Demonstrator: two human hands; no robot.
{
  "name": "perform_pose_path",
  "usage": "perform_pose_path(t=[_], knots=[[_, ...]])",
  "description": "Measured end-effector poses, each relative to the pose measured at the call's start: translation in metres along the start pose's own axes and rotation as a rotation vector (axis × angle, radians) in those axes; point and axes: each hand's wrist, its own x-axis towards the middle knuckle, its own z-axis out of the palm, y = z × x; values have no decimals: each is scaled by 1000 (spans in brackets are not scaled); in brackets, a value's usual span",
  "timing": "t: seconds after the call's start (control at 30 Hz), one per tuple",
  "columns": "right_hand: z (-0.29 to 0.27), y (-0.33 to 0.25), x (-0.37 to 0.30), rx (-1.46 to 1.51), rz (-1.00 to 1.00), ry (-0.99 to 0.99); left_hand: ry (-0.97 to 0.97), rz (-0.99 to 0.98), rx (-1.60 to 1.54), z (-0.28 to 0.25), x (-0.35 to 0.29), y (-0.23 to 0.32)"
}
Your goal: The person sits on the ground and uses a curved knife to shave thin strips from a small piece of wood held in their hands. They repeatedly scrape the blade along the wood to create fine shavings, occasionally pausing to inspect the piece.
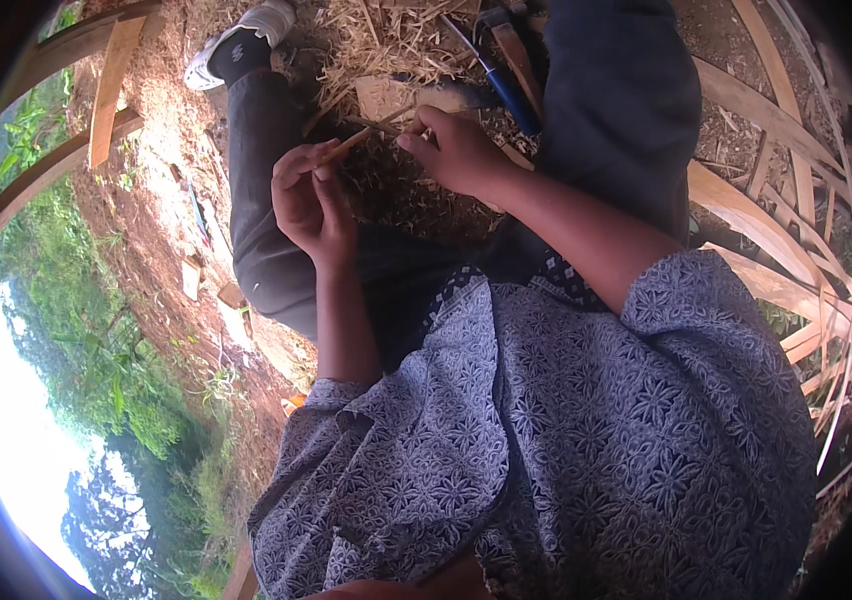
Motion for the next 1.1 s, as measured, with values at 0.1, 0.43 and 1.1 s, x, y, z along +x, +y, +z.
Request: perform_pose_path(t=[0.1, 0.43, 1.1], knots=[[-8, -25, -4, 238, 302, -149, 27, 1, 7, 5, -4, -1], [-13, -59, -9, 276, 240, -193, 45, 30, 106, 1, -3, -4], [-3, -34, -5, -27, 82, -70, 102, 58, 169, 3, -5, -5]])
